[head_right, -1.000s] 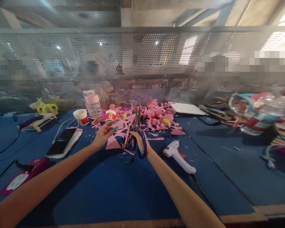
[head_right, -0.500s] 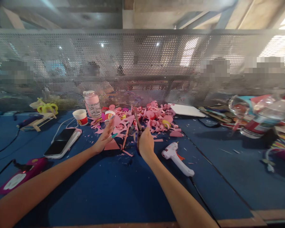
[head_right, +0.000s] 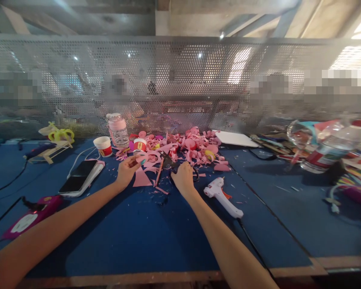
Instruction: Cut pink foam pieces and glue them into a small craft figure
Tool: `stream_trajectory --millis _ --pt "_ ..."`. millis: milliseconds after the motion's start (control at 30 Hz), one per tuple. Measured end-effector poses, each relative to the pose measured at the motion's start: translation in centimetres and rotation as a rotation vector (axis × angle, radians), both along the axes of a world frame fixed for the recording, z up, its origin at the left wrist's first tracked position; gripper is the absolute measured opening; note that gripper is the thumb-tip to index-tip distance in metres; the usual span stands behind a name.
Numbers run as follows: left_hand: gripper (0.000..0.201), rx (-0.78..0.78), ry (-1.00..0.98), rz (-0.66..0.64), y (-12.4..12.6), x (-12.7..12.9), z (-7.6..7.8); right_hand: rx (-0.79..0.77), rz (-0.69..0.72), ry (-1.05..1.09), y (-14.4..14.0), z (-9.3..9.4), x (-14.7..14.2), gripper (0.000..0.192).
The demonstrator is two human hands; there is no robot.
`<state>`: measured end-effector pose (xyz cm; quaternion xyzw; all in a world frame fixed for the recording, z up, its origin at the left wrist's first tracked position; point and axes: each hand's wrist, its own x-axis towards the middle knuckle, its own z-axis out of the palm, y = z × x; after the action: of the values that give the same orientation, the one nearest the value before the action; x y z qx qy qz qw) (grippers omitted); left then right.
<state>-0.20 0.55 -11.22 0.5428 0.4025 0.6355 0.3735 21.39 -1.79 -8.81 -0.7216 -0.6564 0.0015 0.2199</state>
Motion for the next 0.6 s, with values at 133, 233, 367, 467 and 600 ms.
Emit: stream_trajectory --millis 133,233,367,467,600 --pt "0.049 0.034 -0.046 -0.001 0.5 -0.2 -0.3 0.085 0.001 -0.071 0.4 -0.7 0.2 0.03" --pt "0.041 0.085 0.114 0.085 0.2 -0.3 -0.3 0.115 0.016 -0.122 0.4 -0.9 0.3 0.03" --pt "0.033 0.226 0.518 0.053 -1.8 0.4 0.1 0.148 0.002 -0.157 0.2 -0.8 0.8 0.026" --pt "0.046 0.302 0.772 -0.151 -3.6 1.5 0.3 0.176 -0.003 -0.153 0.3 -0.8 1.2 0.023" --pt "0.071 0.332 1.077 -0.33 -4.7 2.5 0.2 0.251 0.012 -0.13 0.8 -1.4 1.5 0.026"
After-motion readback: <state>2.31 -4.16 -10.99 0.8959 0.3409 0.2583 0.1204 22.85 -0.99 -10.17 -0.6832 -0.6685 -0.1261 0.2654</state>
